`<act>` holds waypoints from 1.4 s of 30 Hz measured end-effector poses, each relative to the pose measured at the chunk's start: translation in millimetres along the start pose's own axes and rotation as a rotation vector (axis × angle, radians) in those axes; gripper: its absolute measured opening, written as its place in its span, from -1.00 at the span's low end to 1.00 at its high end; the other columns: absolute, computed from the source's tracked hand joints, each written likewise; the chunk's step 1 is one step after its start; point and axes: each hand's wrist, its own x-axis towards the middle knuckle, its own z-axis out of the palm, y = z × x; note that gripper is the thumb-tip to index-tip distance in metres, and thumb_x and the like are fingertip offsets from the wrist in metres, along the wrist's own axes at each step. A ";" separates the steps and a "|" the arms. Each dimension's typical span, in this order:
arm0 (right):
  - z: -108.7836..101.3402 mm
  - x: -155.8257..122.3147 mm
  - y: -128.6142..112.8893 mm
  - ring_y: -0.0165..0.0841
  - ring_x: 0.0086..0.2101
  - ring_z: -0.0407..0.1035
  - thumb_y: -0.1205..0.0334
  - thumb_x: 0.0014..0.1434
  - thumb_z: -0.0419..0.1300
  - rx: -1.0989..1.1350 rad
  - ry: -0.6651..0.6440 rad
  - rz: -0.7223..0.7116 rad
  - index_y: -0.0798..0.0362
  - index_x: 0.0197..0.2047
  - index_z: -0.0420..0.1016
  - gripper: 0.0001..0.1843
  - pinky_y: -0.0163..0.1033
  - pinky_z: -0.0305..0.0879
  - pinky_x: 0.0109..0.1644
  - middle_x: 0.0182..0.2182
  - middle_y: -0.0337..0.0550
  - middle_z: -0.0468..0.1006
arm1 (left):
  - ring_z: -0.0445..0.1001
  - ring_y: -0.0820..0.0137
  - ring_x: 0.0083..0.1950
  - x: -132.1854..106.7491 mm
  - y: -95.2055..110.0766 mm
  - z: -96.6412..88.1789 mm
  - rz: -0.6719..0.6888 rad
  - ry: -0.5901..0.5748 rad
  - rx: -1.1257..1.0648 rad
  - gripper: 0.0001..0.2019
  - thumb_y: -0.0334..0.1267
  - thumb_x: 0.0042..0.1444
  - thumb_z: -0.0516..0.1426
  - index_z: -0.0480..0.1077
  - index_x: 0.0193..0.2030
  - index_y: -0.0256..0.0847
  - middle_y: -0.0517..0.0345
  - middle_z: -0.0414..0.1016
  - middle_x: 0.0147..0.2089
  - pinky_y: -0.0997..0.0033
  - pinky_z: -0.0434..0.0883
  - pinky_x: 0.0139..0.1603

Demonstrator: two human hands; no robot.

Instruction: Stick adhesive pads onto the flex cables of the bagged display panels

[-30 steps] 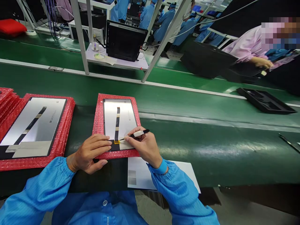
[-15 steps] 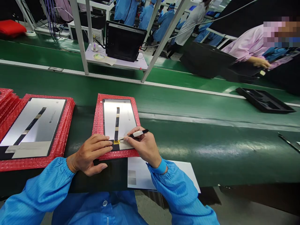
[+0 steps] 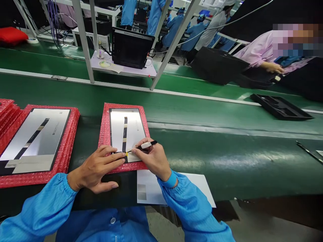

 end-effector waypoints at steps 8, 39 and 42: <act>2.3 0.6 2.9 -0.26 -0.42 0.51 0.06 0.08 0.43 0.032 0.089 -0.047 -0.01 -0.32 0.51 -0.76 -0.22 0.40 -0.34 -0.44 -0.20 0.59 | 0.38 -0.07 0.33 11.1 14.6 -3.6 -0.051 -0.053 0.041 -0.34 0.08 0.23 0.21 0.36 0.35 -0.29 -0.17 0.47 0.33 -0.15 0.21 0.43; 8.7 3.5 19.3 -0.32 -0.48 0.45 -0.05 -0.06 0.55 0.066 0.154 -0.070 -0.01 -0.37 0.55 -0.62 -0.27 0.35 -0.40 -0.52 -0.32 0.54 | 0.46 0.09 0.31 -14.1 7.0 24.3 0.074 0.088 0.408 -0.02 0.33 0.14 0.21 0.08 0.57 -0.13 0.06 0.41 0.43 0.23 0.24 0.35; 10.3 6.8 22.4 -0.31 -0.48 0.45 -0.12 -0.10 0.57 0.094 0.138 -0.059 -0.02 -0.38 0.54 -0.56 -0.27 0.34 -0.42 -0.54 -0.33 0.51 | 0.48 0.02 0.26 -13.7 4.2 36.3 0.039 0.088 0.430 -0.03 0.34 0.13 0.20 0.04 0.58 -0.02 0.06 0.44 0.40 0.07 0.10 0.43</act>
